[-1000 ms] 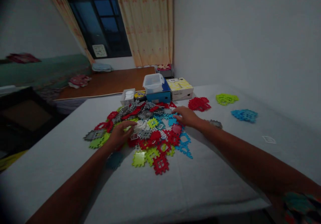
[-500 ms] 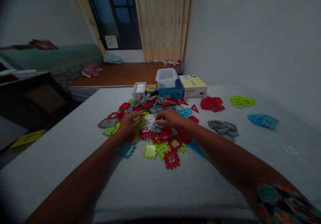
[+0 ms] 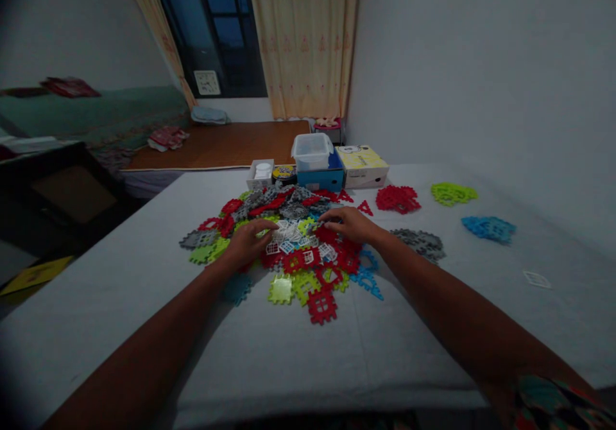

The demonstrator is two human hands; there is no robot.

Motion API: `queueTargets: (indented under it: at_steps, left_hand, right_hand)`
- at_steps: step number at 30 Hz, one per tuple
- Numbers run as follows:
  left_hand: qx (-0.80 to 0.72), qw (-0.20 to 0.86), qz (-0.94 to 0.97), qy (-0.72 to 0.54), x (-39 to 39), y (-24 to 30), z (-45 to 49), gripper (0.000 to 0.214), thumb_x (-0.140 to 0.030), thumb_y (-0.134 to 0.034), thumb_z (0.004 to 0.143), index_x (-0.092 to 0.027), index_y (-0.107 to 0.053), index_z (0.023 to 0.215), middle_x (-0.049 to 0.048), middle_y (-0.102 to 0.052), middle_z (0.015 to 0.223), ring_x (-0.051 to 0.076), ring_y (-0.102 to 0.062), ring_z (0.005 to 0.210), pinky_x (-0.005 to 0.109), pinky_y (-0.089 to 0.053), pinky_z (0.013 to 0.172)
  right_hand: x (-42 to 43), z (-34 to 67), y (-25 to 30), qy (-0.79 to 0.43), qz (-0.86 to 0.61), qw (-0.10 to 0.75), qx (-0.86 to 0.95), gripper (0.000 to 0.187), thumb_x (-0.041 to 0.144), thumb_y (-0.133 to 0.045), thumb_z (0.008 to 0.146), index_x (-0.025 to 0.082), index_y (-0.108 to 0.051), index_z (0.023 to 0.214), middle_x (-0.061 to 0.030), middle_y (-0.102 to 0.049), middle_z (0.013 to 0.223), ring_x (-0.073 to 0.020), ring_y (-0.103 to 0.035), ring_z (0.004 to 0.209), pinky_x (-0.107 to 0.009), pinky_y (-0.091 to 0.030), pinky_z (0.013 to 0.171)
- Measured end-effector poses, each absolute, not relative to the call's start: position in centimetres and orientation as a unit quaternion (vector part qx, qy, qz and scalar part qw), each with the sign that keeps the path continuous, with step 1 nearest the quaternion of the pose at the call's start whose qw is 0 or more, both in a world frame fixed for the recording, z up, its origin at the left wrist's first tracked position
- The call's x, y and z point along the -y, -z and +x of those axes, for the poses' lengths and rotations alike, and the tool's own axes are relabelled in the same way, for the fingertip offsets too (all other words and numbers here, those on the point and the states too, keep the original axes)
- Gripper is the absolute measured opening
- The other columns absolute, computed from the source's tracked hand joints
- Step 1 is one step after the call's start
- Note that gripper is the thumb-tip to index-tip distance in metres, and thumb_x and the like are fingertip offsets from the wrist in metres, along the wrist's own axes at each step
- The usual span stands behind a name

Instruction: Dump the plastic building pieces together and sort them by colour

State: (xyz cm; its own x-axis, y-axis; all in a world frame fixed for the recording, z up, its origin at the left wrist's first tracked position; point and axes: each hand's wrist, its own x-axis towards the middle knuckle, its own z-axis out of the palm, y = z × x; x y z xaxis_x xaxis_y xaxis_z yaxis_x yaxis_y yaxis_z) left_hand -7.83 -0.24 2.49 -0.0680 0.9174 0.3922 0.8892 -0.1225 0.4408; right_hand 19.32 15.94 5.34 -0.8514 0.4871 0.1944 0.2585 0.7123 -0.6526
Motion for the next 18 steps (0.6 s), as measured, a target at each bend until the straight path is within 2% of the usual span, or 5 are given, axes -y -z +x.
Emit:
queueTargets:
  at_steps: [6, 9, 11, 14, 18]
  left_hand:
    - [-0.66, 0.02, 0.69, -0.297, 0.0, -2.1, -8.1, 0.025, -0.023, -0.052, 0.086, -0.022, -0.071, 0.102, 0.0057, -0.073, 0.11, 0.022, -0.067, 0.105, 0.04, -0.052, 0.096]
    - [-0.657, 0.018, 0.694, -0.293, -0.1, -1.7, -8.5, 0.026, -0.024, -0.051, 0.086, -0.023, -0.071, 0.103, 0.0054, -0.073, 0.11, 0.022, -0.066, 0.105, 0.041, -0.052, 0.097]
    - [-0.654, 0.018, 0.696, -0.297, -0.2, -1.5, -8.7, 0.026, -0.027, -0.051, 0.087, -0.022, -0.071, 0.104, 0.0064, -0.072, 0.11, 0.023, -0.067, 0.105, 0.042, -0.052, 0.097]
    - [-0.651, 0.02, 0.697, -0.3, -0.2, -1.2, -9.0, 0.027, -0.029, -0.051, 0.088, -0.022, -0.071, 0.104, 0.0065, -0.073, 0.11, 0.023, -0.067, 0.105, 0.042, -0.052, 0.098]
    - [-0.656, 0.023, 0.697, -0.289, -0.2, -1.1, -9.0, 0.027, -0.029, -0.051, 0.088, -0.024, -0.072, 0.104, 0.0054, -0.073, 0.11, 0.023, -0.067, 0.104, 0.041, -0.052, 0.097]
  right_hand:
    - [-18.0, 20.1, -3.9, -0.383, -0.249, 0.211, 0.864, 0.043, 0.027, -0.069, 0.076, 0.02, -0.068, 0.118, -0.0058, -0.074, 0.104, -0.0181, -0.069, 0.081, -0.032, -0.055, 0.075]
    - [-20.7, 21.7, -4.6, -0.38, -0.283, 0.241, 0.847, 0.03, 0.027, -0.069, 0.075, 0.018, -0.073, 0.104, -0.0052, -0.075, 0.094, -0.0174, -0.068, 0.08, -0.032, -0.055, 0.076]
    - [-23.6, 23.5, -5.4, -0.347, -0.346, 0.309, 0.815, 0.021, 0.025, -0.067, 0.075, 0.017, -0.074, 0.093, -0.0055, -0.075, 0.09, -0.0176, -0.067, 0.08, -0.031, -0.055, 0.076]
    - [-28.0, 27.0, -5.8, -0.266, -0.49, 0.403, 0.726, 0.019, 0.019, -0.063, 0.074, 0.015, -0.073, 0.089, -0.0089, -0.074, 0.087, -0.0181, -0.066, 0.075, -0.029, -0.054, 0.069]
    - [-31.6, 30.6, -4.4, -0.186, -0.586, 0.41, 0.674, 0.023, 0.019, -0.058, 0.076, 0.012, -0.072, 0.092, -0.0131, -0.074, 0.092, -0.0185, -0.065, 0.072, -0.028, -0.051, 0.062]
